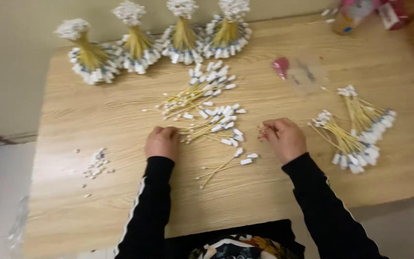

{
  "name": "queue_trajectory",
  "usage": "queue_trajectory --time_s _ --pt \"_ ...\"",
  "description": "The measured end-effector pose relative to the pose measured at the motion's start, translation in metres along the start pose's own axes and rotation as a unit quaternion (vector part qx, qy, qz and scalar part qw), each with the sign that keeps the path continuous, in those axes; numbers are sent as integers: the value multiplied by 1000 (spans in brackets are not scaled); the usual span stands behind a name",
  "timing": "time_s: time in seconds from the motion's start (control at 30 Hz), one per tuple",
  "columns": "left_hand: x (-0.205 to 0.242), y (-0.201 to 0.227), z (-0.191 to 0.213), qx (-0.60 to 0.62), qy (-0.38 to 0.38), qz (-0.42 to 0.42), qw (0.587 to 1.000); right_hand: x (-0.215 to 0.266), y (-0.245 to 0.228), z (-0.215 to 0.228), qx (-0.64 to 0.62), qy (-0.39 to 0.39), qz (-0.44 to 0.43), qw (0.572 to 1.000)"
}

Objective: Assembling small red sleeves onto thin sticks at a factory workstation

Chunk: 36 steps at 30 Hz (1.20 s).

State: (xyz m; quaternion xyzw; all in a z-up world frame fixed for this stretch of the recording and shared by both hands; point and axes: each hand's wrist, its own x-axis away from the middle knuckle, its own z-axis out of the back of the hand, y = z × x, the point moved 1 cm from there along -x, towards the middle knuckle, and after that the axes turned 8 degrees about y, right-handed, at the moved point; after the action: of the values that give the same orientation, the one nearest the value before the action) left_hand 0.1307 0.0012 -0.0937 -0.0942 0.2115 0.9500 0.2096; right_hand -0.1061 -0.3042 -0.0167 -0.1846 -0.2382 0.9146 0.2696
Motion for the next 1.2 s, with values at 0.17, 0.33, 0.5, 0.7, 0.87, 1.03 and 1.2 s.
queue_trajectory --time_s 0.17,0.33,0.5,0.7,0.87,1.03,1.2 --pt "1 9 17 22 -6 13 1000 -12 8 0 86 -15 13 996" --pt "13 32 68 204 -12 89 975 -26 -10 0 109 -54 55 991" --pt "32 58 110 490 41 175 853 -37 -28 -3 251 -152 -3 956" --pt "42 66 111 607 65 202 766 -47 -11 -20 261 -137 12 955" --pt "53 90 126 636 38 228 736 -46 -26 -11 249 -154 -11 956" --pt "69 99 118 664 18 249 705 -48 -8 -24 243 -148 -15 959" --pt "78 109 126 664 18 252 704 -48 6 -27 150 -147 -74 975"
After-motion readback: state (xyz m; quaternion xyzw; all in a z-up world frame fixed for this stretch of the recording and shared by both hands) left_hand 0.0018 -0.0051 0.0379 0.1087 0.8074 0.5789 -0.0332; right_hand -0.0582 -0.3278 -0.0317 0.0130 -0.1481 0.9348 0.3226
